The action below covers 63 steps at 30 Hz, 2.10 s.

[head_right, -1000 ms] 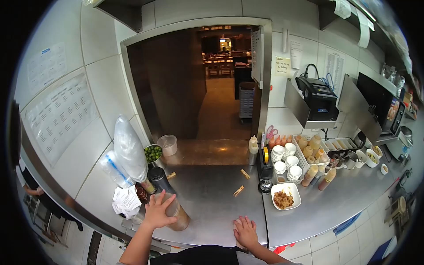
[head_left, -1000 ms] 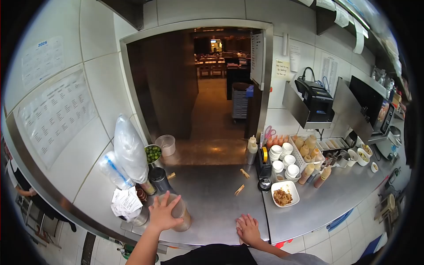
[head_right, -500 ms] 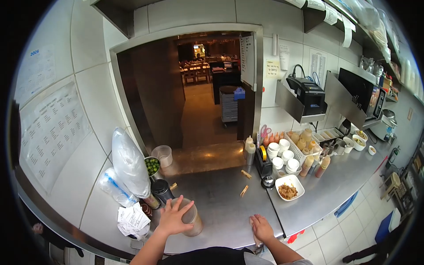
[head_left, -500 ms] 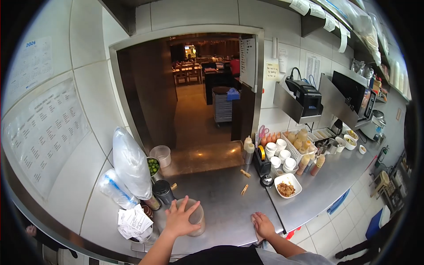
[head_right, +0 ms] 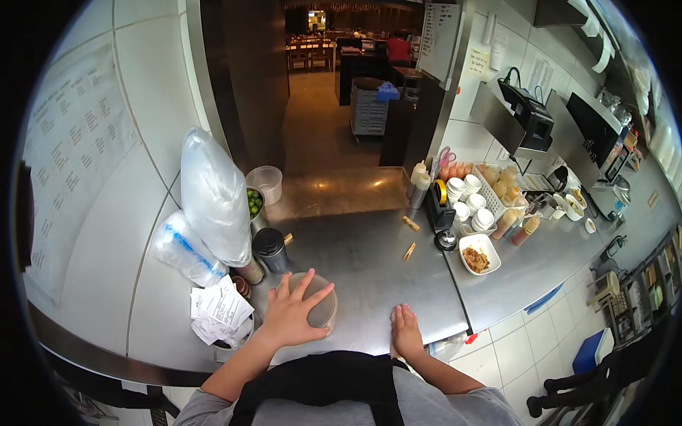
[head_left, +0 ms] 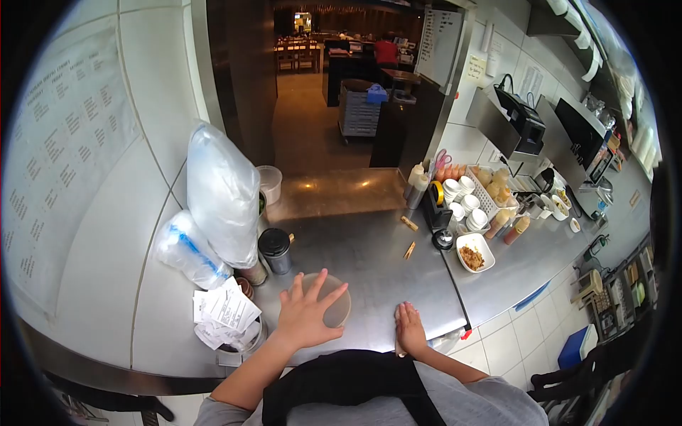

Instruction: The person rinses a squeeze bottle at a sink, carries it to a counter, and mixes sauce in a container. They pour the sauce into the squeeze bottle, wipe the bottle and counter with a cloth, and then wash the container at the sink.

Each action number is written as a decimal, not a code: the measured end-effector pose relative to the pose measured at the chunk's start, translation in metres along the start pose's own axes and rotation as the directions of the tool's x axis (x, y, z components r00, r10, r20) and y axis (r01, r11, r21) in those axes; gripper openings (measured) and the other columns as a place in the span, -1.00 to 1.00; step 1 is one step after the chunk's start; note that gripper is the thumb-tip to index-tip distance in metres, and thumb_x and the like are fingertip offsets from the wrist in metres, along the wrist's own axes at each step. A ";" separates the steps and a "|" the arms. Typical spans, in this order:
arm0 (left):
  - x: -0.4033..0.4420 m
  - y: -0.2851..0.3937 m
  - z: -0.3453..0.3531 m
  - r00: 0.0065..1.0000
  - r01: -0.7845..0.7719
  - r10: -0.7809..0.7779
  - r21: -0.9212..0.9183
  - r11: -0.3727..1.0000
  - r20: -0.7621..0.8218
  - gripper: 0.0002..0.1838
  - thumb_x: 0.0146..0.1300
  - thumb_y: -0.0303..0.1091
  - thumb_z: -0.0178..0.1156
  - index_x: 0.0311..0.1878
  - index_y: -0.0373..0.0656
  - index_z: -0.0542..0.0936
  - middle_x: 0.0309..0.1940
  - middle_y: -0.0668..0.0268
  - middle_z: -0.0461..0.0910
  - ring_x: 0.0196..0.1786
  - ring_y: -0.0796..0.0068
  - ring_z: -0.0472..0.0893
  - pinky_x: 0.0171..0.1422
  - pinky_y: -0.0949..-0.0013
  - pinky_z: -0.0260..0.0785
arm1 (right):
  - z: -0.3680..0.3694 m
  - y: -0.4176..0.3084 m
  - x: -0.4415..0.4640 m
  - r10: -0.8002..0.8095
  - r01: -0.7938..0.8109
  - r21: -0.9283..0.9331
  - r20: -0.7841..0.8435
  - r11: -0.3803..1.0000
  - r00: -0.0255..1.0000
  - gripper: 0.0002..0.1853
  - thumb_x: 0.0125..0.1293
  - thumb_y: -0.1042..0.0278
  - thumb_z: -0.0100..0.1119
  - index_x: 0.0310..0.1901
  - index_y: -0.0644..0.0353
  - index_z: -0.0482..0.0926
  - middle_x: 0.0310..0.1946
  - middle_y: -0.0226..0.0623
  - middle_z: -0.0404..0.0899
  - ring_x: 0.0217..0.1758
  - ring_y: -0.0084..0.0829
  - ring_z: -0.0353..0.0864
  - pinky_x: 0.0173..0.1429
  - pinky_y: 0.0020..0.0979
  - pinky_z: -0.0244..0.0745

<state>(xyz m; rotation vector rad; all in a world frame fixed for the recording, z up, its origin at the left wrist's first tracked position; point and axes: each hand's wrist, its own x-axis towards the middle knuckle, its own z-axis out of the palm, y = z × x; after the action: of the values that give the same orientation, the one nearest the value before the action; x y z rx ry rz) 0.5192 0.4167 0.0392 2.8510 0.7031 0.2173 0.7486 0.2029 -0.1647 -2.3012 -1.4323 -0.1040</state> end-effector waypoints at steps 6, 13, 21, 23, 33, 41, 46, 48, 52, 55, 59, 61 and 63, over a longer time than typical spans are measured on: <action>0.001 -0.004 0.001 0.998 -0.046 0.044 -0.038 0.998 -0.046 -0.11 -0.19 0.13 0.40 0.37 0.49 0.39 0.53 0.22 0.09 0.43 -0.35 0.09 0.29 -0.24 0.07 | 0.014 -0.052 0.019 -0.181 0.174 0.068 0.116 0.982 0.977 -0.46 0.35 0.40 0.01 0.34 0.35 0.24 0.34 0.15 0.26 0.44 0.04 0.24 0.49 -0.01 0.14; 0.001 -0.008 0.002 0.993 -0.075 0.072 -0.036 0.996 -0.092 -0.11 -0.17 0.14 0.39 0.37 0.45 0.39 0.51 0.18 0.12 0.43 -0.33 0.11 0.25 -0.18 0.09 | 0.014 -0.059 0.030 -0.239 0.231 0.093 0.080 0.968 0.968 -0.50 0.36 0.40 0.03 0.31 0.31 0.31 0.30 0.04 0.35 0.39 -0.04 0.34 0.47 -0.08 0.23; 0.005 -0.011 -0.001 0.995 -0.088 0.085 -0.048 0.995 -0.059 -0.11 -0.20 0.15 0.42 0.36 0.44 0.41 0.52 0.21 0.10 0.43 -0.33 0.12 0.27 -0.25 0.10 | 0.016 -0.055 0.030 -0.229 0.217 0.177 0.050 0.960 0.972 -0.50 0.34 0.41 0.08 0.30 0.27 0.34 0.28 0.01 0.38 0.37 -0.07 0.37 0.47 -0.09 0.24; 0.002 -0.011 -0.005 0.994 -0.105 0.104 -0.038 0.994 -0.037 -0.11 -0.20 0.15 0.41 0.36 0.44 0.41 0.52 0.21 0.10 0.43 -0.33 0.12 0.26 -0.27 0.12 | 0.012 -0.057 0.030 -0.233 0.226 0.189 0.012 0.956 0.973 -0.51 0.32 0.45 0.10 0.29 0.26 0.37 0.25 0.01 0.41 0.34 -0.05 0.40 0.44 -0.09 0.27; -0.009 0.004 -0.023 0.998 -0.002 0.001 -0.023 1.000 -0.064 -0.02 -0.31 -0.03 0.50 0.37 0.34 0.42 0.52 0.22 0.09 0.46 -0.29 0.10 0.32 -0.29 0.14 | 0.019 -0.048 0.028 -0.231 0.232 0.221 -0.032 0.947 0.972 -0.55 0.34 0.42 0.06 0.25 0.27 0.38 0.24 -0.04 0.43 0.35 -0.12 0.40 0.45 -0.14 0.27; -0.028 0.010 -0.016 0.991 0.046 -0.055 -0.078 0.996 -0.118 -0.02 -0.28 -0.17 0.50 0.39 0.28 0.39 0.52 0.19 0.08 0.43 -0.30 0.12 0.33 -0.30 0.16 | 0.026 -0.031 0.020 -0.265 0.254 0.154 0.052 0.955 0.963 -0.55 0.40 0.40 -0.06 0.30 0.27 0.35 0.31 -0.05 0.38 0.42 -0.14 0.33 0.49 -0.16 0.19; -0.040 0.004 -0.010 0.982 0.022 -0.047 -0.140 0.990 -0.183 -0.01 -0.30 -0.29 0.47 0.40 0.08 0.38 0.47 0.09 0.16 0.43 -0.15 0.21 0.52 -0.10 -0.01 | 0.002 0.070 -0.011 -0.086 0.087 -0.036 0.014 0.996 0.996 -0.53 0.38 0.42 -0.08 0.32 0.28 0.34 0.33 0.02 0.36 0.39 -0.07 0.35 0.49 -0.16 0.19; -0.046 0.008 -0.006 0.976 0.061 -0.092 -0.158 0.985 -0.196 -0.01 -0.29 -0.30 0.46 0.40 0.07 0.38 0.48 0.10 0.16 0.43 -0.12 0.21 0.53 -0.10 -0.04 | -0.030 0.112 -0.023 0.038 -0.032 0.050 -0.120 0.998 0.992 -0.57 0.40 0.39 -0.02 0.29 0.21 0.39 0.20 0.01 0.48 0.25 -0.03 0.48 0.37 -0.18 0.37; -0.046 0.024 0.007 0.953 0.149 -0.190 -0.181 0.972 -0.237 0.00 -0.30 -0.33 0.44 0.41 0.05 0.37 0.49 0.10 0.15 0.46 -0.09 0.20 0.55 -0.09 -0.08 | -0.075 0.208 -0.034 0.314 -0.336 0.031 -0.445 0.941 0.838 -0.63 0.34 0.47 0.04 0.16 0.32 0.47 0.13 0.09 0.51 0.20 0.02 0.49 0.33 -0.16 0.37; -0.042 0.038 0.015 0.936 0.232 -0.262 -0.149 0.961 -0.235 -0.01 -0.26 -0.33 0.43 0.43 0.02 0.36 0.49 0.10 0.15 0.44 -0.08 0.20 0.52 -0.07 -0.04 | -0.085 0.267 -0.013 0.476 -0.538 0.002 -0.469 0.843 0.744 -0.60 0.30 0.48 0.06 0.15 0.46 0.44 0.16 0.18 0.46 0.23 0.07 0.44 0.36 -0.12 0.33; -0.033 0.070 0.020 0.900 0.329 -0.355 -0.142 0.934 -0.254 -0.05 -0.18 -0.32 0.38 0.44 0.01 0.34 0.49 0.10 0.16 0.43 -0.03 0.22 0.51 -0.01 -0.01 | -0.067 0.254 0.015 0.344 -0.355 0.013 -0.282 0.935 0.896 -0.55 0.32 0.47 0.00 0.23 0.43 0.38 0.19 0.18 0.43 0.28 0.09 0.39 0.40 -0.13 0.27; -0.032 0.083 0.024 0.868 0.356 -0.391 -0.165 0.920 -0.308 -0.06 -0.17 -0.33 0.37 0.44 0.01 0.34 0.49 0.09 0.16 0.43 -0.04 0.22 0.51 0.00 0.01 | -0.066 0.227 0.016 0.173 -0.189 -0.097 -0.149 0.977 0.974 -0.48 0.33 0.44 -0.06 0.31 0.42 0.30 0.27 0.16 0.35 0.35 0.05 0.33 0.45 -0.12 0.20; -0.031 0.103 0.024 0.827 0.422 -0.449 -0.154 0.893 -0.339 -0.06 -0.17 -0.33 0.36 0.45 0.02 0.33 0.49 0.09 0.15 0.44 -0.04 0.21 0.51 0.02 0.01 | -0.068 0.214 0.027 0.113 -0.118 -0.081 -0.059 0.990 0.992 -0.46 0.35 0.43 -0.12 0.35 0.43 0.24 0.32 0.14 0.29 0.40 0.03 0.28 0.48 -0.12 0.16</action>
<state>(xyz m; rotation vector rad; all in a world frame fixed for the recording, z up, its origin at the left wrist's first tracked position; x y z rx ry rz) 0.5426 0.3092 0.0361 2.5072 1.3660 0.6952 0.9581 0.1187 -0.1628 -2.4246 -1.2877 -0.1951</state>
